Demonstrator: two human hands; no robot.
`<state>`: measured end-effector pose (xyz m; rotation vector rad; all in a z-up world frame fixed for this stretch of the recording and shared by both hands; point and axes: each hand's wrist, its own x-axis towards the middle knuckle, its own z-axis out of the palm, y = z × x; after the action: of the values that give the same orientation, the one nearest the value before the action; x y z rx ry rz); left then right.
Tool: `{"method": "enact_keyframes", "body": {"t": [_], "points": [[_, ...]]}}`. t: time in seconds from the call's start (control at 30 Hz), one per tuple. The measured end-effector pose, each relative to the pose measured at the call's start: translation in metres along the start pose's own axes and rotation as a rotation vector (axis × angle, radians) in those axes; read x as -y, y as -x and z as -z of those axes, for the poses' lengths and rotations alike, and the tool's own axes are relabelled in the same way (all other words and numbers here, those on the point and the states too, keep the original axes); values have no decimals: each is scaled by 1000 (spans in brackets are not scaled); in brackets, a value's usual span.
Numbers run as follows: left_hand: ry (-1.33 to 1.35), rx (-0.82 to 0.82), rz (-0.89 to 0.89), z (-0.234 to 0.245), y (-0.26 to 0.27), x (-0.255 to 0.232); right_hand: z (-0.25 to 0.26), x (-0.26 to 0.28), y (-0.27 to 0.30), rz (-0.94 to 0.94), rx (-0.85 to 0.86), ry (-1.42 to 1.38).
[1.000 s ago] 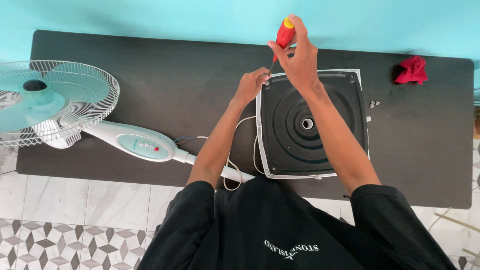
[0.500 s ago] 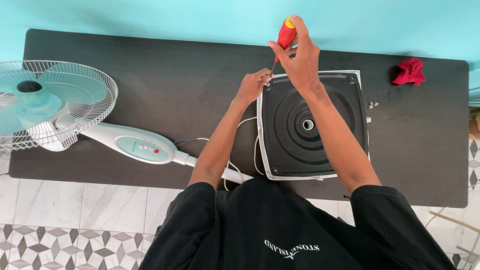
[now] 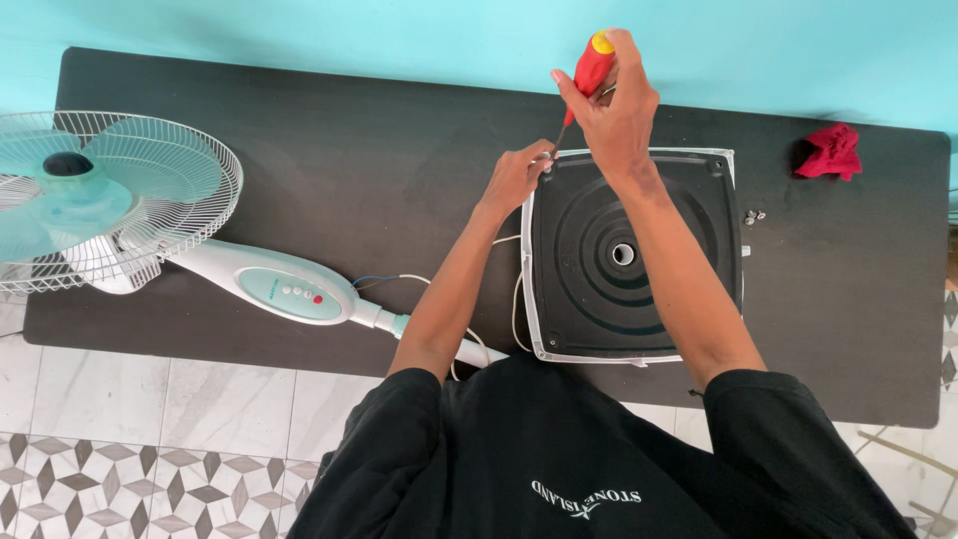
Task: The person removes the fan head from the stand and places it on the table. They then flip the fan base over, use a screwdriver to remove four screws from the underside, and lift off the black base cover, leaving the components separated on the table.
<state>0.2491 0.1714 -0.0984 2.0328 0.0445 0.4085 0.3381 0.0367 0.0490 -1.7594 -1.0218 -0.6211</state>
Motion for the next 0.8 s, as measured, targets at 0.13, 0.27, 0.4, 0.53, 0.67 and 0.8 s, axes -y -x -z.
{"method": "enact_keyframes", "body": {"t": [0.13,0.27,0.4,0.53,0.67,0.8], "points": [[-37,2,1,1,-5,-1,1,-2,-3,20,-7,-13],[-51,13,15,-3,-6,-1,2,-6,-3,3,-8,-9],[-55,19,32,-2,-7,-1,-1,-8,-4,46,-13,-2],[-49,19,49,-2,-9,-3,-2,-11,-7,42,-16,8],[-51,-11,9,-4,-8,-2,-2,-11,-7,2,4,-27],[-52,-30,18,-6,-6,-1,2,-7,-5,-17,46,-81]]}}
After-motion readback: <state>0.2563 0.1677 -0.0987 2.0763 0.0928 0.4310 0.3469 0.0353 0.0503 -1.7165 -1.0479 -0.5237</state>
